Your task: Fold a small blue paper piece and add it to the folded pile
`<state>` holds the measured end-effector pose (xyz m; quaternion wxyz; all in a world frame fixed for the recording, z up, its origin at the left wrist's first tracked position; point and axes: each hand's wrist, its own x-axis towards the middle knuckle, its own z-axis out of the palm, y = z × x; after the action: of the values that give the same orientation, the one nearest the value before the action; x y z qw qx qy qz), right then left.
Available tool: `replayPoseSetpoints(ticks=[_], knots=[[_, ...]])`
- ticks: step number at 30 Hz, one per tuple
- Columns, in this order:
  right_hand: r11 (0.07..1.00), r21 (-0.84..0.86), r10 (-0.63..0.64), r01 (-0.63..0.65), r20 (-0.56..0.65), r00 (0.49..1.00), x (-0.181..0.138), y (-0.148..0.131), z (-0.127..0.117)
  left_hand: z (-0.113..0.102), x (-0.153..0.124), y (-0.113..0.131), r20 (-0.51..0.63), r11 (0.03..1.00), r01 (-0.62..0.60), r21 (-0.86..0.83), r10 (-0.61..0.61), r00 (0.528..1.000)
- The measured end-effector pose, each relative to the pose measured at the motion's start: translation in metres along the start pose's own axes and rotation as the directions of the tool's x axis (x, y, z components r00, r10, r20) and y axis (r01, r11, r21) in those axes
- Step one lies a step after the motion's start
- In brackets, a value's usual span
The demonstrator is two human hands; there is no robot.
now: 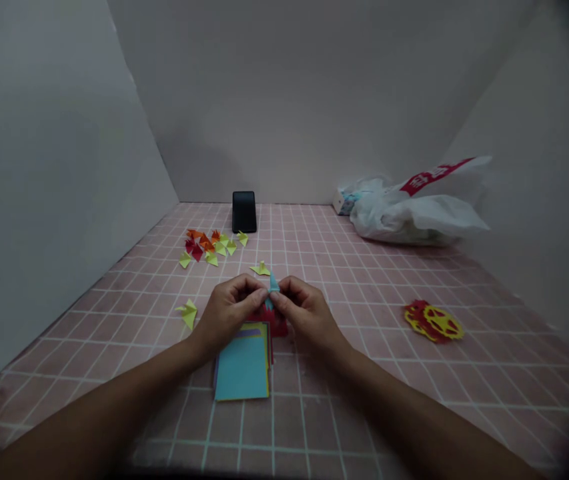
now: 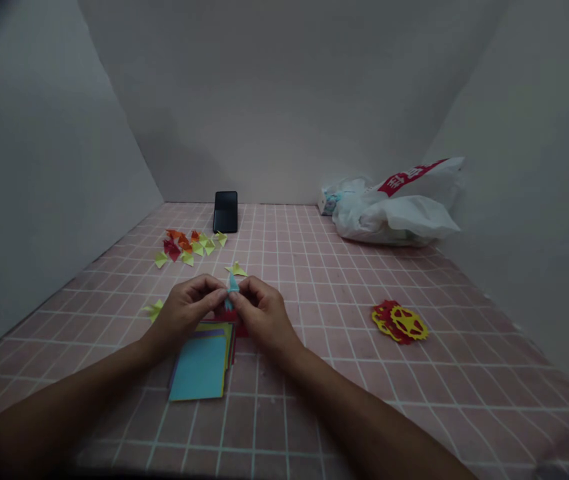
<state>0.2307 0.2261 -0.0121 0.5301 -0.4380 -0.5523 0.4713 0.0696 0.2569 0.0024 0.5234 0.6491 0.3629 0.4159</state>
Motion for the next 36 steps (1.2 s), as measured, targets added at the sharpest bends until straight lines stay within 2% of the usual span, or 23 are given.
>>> replayPoseSetpoints(ticks=[5,12,20,27,36], knots=[[0.985,0.139,0.097,-0.104,0.054,0.994,-0.002,0.001,0.0,0.001,-0.001,0.0,-0.016,0.991,0.098,-0.096,-0.1,0.995],[0.973,0.187,0.099,-0.138,0.203,0.974,-0.002,0.0,0.006,0.0,-0.001,-0.006,-0.112,0.955,0.179,-0.237,-0.209,0.971],[0.997,0.064,0.041,-0.041,0.002,0.999,-0.001,0.006,0.003,0.004,-0.001,-0.01,-0.029,0.932,0.205,-0.3,-0.223,0.974],[0.989,0.14,-0.063,0.052,0.077,0.995,-0.001,0.002,0.006,0.01,-0.003,-0.003,0.025,0.816,0.303,-0.491,-0.335,0.942],[0.995,0.089,-0.046,0.043,0.021,0.999,-0.005,0.002,0.005,0.01,-0.005,-0.002,0.05,0.8,0.344,-0.492,-0.369,0.928]])
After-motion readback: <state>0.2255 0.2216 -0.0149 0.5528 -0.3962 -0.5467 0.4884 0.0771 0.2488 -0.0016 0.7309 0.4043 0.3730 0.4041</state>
